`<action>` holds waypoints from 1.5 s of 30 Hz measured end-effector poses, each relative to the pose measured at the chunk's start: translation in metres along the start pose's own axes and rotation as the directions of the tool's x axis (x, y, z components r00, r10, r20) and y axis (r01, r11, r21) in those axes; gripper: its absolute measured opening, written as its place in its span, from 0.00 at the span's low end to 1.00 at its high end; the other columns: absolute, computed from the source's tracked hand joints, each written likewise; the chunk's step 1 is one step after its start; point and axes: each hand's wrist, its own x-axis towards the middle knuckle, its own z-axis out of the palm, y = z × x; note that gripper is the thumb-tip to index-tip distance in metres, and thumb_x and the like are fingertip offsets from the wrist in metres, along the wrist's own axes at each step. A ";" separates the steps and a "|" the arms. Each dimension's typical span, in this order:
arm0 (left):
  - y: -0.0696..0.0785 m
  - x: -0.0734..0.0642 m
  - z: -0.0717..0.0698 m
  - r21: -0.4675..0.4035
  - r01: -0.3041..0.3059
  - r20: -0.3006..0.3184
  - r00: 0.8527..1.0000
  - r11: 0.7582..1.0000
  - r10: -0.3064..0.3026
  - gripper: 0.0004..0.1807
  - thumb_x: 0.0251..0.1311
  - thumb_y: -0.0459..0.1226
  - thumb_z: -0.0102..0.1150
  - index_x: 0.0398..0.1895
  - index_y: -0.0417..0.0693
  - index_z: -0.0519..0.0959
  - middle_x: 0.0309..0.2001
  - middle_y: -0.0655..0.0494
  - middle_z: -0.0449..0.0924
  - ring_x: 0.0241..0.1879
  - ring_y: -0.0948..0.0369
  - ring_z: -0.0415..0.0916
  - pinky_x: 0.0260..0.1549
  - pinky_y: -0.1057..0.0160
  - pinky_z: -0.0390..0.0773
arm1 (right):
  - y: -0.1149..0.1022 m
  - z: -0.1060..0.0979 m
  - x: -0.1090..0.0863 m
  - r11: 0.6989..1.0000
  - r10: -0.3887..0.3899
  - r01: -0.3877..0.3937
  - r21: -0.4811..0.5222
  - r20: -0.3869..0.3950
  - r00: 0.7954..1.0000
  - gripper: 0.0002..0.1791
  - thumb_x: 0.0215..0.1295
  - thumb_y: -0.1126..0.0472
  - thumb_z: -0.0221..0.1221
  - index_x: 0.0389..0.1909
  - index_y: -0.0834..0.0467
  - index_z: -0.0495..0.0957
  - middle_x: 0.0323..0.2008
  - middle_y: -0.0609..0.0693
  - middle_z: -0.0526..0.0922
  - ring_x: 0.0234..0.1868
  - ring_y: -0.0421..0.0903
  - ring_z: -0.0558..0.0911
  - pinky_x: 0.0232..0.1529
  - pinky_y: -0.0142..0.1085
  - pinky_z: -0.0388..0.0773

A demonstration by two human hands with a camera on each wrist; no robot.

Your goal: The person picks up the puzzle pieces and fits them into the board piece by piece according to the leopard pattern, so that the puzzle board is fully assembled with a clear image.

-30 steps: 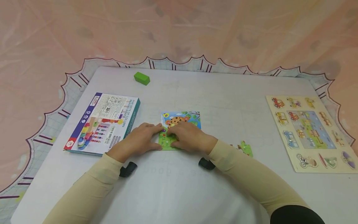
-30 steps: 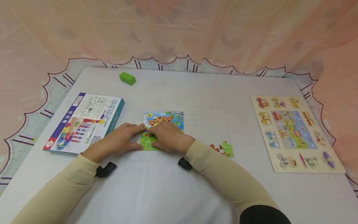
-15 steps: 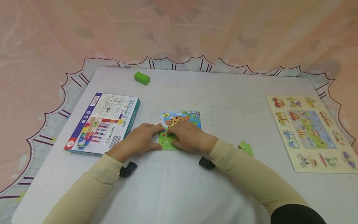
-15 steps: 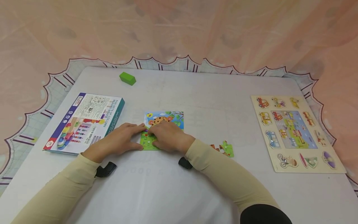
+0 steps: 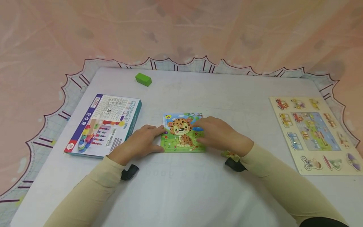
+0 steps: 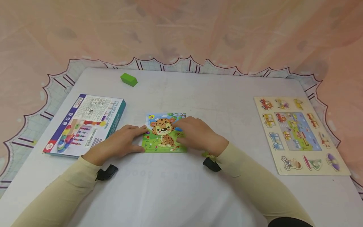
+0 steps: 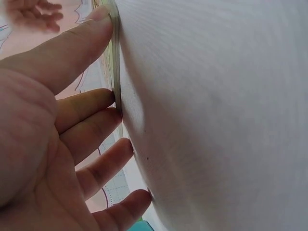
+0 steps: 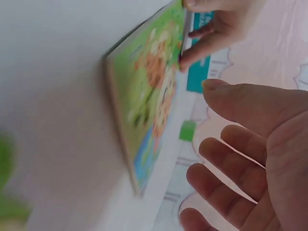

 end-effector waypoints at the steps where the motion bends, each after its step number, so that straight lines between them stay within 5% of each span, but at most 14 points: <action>1: 0.000 0.000 0.000 0.002 0.001 0.000 1.000 1.000 -0.001 0.41 0.57 0.46 0.73 0.73 0.46 0.69 0.69 0.45 0.69 0.69 0.44 0.61 0.64 0.43 0.66 | 0.003 0.000 -0.005 1.000 0.009 -0.009 0.001 -0.008 1.000 0.25 0.63 0.57 0.66 0.60 0.61 0.79 0.58 0.53 0.81 0.61 0.55 0.75 0.62 0.50 0.71; 15: 0.001 -0.001 -0.001 0.002 -0.003 0.002 1.000 1.000 0.003 0.40 0.57 0.46 0.73 0.72 0.45 0.69 0.69 0.44 0.69 0.69 0.44 0.61 0.64 0.43 0.66 | 0.038 0.005 -0.048 0.997 0.067 -0.067 0.037 -0.022 0.997 0.24 0.63 0.59 0.68 0.59 0.64 0.78 0.57 0.57 0.81 0.59 0.57 0.77 0.60 0.52 0.73; 24: 0.000 0.000 0.001 0.003 -0.002 0.006 1.000 1.000 0.002 0.41 0.57 0.46 0.73 0.72 0.46 0.69 0.70 0.45 0.68 0.70 0.44 0.61 0.64 0.43 0.66 | 0.052 0.009 -0.069 0.996 0.090 -0.090 0.006 0.008 0.996 0.32 0.54 0.55 0.74 0.58 0.65 0.78 0.56 0.57 0.81 0.59 0.58 0.76 0.60 0.53 0.72; 45: 0.001 -0.001 -0.002 -0.007 0.008 0.011 1.000 1.000 -0.008 0.41 0.58 0.46 0.72 0.73 0.46 0.68 0.70 0.44 0.68 0.70 0.44 0.60 0.65 0.43 0.65 | 0.065 0.012 -0.083 0.995 0.094 -0.094 0.011 0.000 0.996 0.32 0.53 0.53 0.75 0.56 0.64 0.79 0.53 0.56 0.82 0.54 0.56 0.79 0.56 0.55 0.74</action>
